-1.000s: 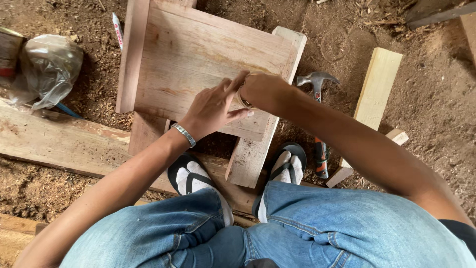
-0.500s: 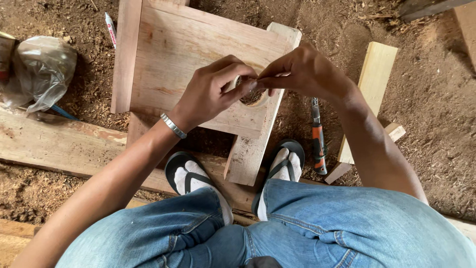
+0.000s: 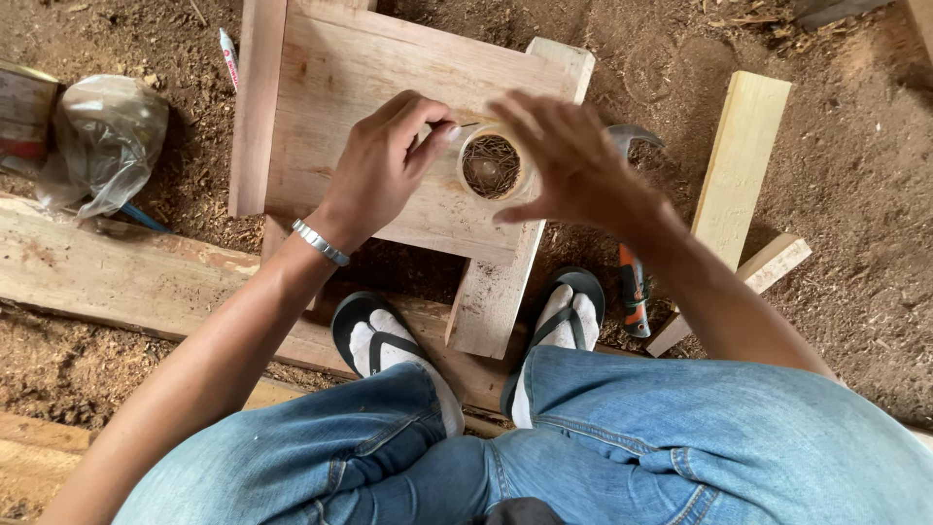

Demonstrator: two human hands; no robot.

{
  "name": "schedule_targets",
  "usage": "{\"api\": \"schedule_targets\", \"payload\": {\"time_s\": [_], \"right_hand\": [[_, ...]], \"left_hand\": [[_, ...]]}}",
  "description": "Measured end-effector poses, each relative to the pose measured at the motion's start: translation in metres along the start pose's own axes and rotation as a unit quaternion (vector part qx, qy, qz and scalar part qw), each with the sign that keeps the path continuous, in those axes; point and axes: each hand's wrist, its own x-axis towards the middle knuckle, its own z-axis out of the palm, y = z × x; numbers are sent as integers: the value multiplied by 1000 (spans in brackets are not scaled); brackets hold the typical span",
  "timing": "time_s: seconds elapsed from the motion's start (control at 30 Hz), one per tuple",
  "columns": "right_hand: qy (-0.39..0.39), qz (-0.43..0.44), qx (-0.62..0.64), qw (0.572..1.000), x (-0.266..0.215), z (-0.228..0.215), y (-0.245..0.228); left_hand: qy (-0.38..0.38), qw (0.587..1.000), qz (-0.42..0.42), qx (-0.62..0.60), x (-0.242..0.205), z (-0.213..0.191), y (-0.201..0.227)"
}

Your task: The person positions wooden boards, marks them with a pen, and hammers nails into the wood to join pieces together, assembling a small wooden structure on a floor covered in shavings.

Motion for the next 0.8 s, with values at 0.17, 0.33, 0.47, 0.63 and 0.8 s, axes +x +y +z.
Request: {"api": "schedule_targets", "payload": {"time_s": [0.17, 0.33, 0.47, 0.63, 0.8], "right_hand": [[10, 66, 91, 994, -12, 23, 21], [57, 263, 60, 961, -53, 10, 128], [121, 332, 35, 935, -106, 32, 228], [150, 297, -144, 932, -140, 49, 256], [-31, 577, 86, 811, -158, 35, 169]], "left_hand": [[-5, 1000, -5, -19, -3, -6, 3], [-17, 993, -117, -26, -7, -37, 13], [-16, 984, -176, -15, -8, -49, 26], [-26, 987, -160, 3, -8, -49, 28], [-33, 978, -205, -7, -13, -59, 16]]}}
